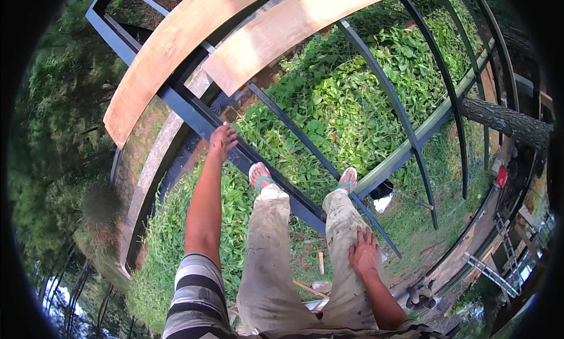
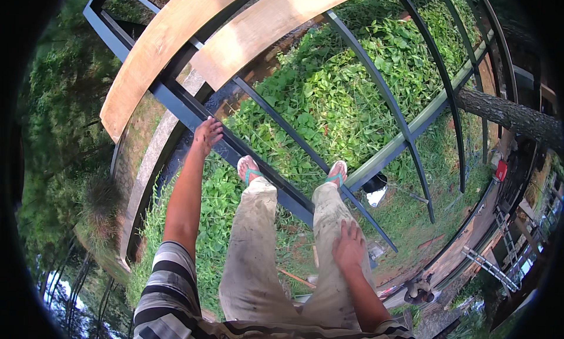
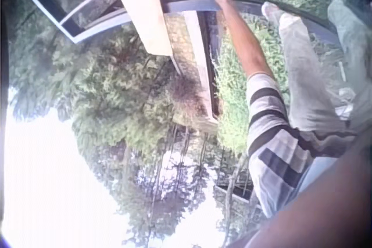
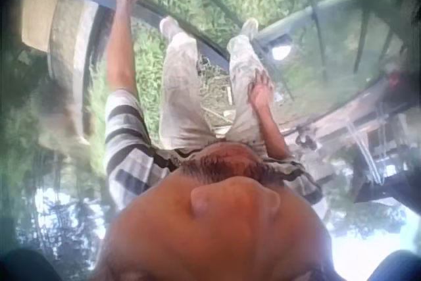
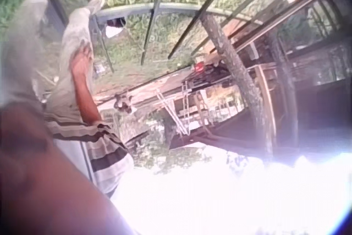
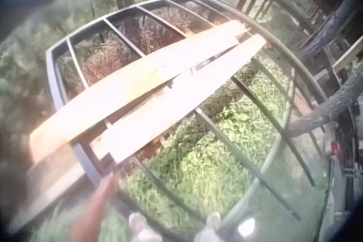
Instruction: The person moves wooden boards on a metal frame and then uses a brush to apply black paint to the metal structure.
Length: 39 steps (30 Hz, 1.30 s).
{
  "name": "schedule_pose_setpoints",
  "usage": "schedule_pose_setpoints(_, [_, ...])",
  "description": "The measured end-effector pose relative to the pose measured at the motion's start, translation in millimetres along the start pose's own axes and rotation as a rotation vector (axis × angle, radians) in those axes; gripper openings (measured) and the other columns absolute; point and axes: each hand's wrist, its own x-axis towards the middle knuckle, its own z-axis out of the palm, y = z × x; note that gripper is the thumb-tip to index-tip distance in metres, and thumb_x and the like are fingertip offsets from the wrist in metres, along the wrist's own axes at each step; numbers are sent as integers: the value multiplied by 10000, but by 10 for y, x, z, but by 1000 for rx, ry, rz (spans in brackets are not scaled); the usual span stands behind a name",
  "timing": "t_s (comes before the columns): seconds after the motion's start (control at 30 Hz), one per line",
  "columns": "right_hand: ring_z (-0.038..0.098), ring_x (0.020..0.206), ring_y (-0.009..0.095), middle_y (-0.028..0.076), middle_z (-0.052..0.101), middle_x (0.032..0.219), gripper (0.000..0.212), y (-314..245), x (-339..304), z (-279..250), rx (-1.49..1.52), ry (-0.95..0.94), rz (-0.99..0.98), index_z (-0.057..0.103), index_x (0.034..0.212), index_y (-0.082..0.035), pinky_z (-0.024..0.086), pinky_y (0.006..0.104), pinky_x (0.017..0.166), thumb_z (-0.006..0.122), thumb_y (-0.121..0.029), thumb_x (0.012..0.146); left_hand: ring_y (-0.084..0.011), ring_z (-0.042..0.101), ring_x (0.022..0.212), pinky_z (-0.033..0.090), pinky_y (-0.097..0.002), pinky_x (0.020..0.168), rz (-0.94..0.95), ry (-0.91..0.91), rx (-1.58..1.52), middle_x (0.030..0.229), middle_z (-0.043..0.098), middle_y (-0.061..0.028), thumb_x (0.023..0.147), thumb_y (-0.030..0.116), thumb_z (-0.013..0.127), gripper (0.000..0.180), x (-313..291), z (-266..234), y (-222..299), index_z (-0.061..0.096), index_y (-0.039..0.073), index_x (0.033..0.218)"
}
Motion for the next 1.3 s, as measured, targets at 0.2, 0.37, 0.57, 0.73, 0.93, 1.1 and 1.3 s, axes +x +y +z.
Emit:
schedule_pose_setpoints(0.2, [480, 1352, 335, 122, 471, 1514, 581, 284, 294, -81, 108, -20, 98, 481, 1473, -125, 399, 487, 1113, 567, -358, 947, -356, 529, 1298, 392, -560, 1074, 217, 231, -134, 1409, 560, -198, 902, 641, 642, 865, 2158, 374, 770, 453, -22, 1424])
schedule_pose_setpoints(0.37, [519, 1318, 295, 92, 527, 1465, 567, 218, 469, -142, 79, -11, 28, 501, 1458, -137, 416, 473, 1098, 584, -362, 944, -374, 642, 1151, 496, -489, 1011, 362, 46, -307, 1301, 641, -213, 937, 417, 719, 716, 2636, 278, 966, 475, -87, 1383])
schedule_pose_setpoints(0.57, [535, 1306, 279, 99, 556, 1430, 543, 68, 304, -210, 125, 8, -24, 524, 1442, -145, 428, 478, 1085, 575, -381, 956, -339, 652, 1112, 540, -497, 928, 283, -11, -337, 1255, 641, -209, 978, 321, 684, 599, 1816, 727, 135, 481, -104, 1349])
schedule_pose_setpoints(0.73, [611, 1224, 328, 169, 624, 1344, 576, 190, 957, -164, 599, 38, -13, 520, 1448, -94, 469, 438, 1050, 580, -433, 986, -233, 593, 1055, 463, -398, 947, 227, 228, -354, 1219, 635, -125, 1005, 268, 658, 427, 264, 1734, -816, 510, 5, 1307])
schedule_pose_setpoints(0.93, [521, 1287, 318, 158, 457, 1515, 896, 852, 2861, -1000, 1758, 68, 232, 236, 1600, -138, 468, 513, 1010, 512, -686, 948, -241, 563, 1175, 429, -386, 1044, 151, 105, -454, 1343, 572, -154, 1039, 150, 587, 437, -1747, 2834, -1402, 427, -10, 1414])
schedule_pose_setpoints(1.1, [477, 1363, 389, 203, 388, 1562, 1131, 903, 3982, -2203, 2173, 141, -131, 221, 1590, -62, 474, 570, 1043, 666, -754, 814, -279, 554, 1209, 437, -428, 1046, 134, 124, -468, 1345, 549, -151, 1010, 406, 623, 586, -2294, 2999, -1524, 435, 4, 1393])
schedule_pose_setpoints(1.3, [667, 1139, 293, 185, 621, 1323, 631, 823, 4632, -2277, 2140, -39, -392, 478, 1386, 34, 585, 497, 930, 758, -293, 924, -340, 532, 1254, 412, -449, 1079, 199, 385, -567, 1472, 477, -215, 1006, 700, 379, 916, -2356, 3254, -1185, 374, -80, 1486])
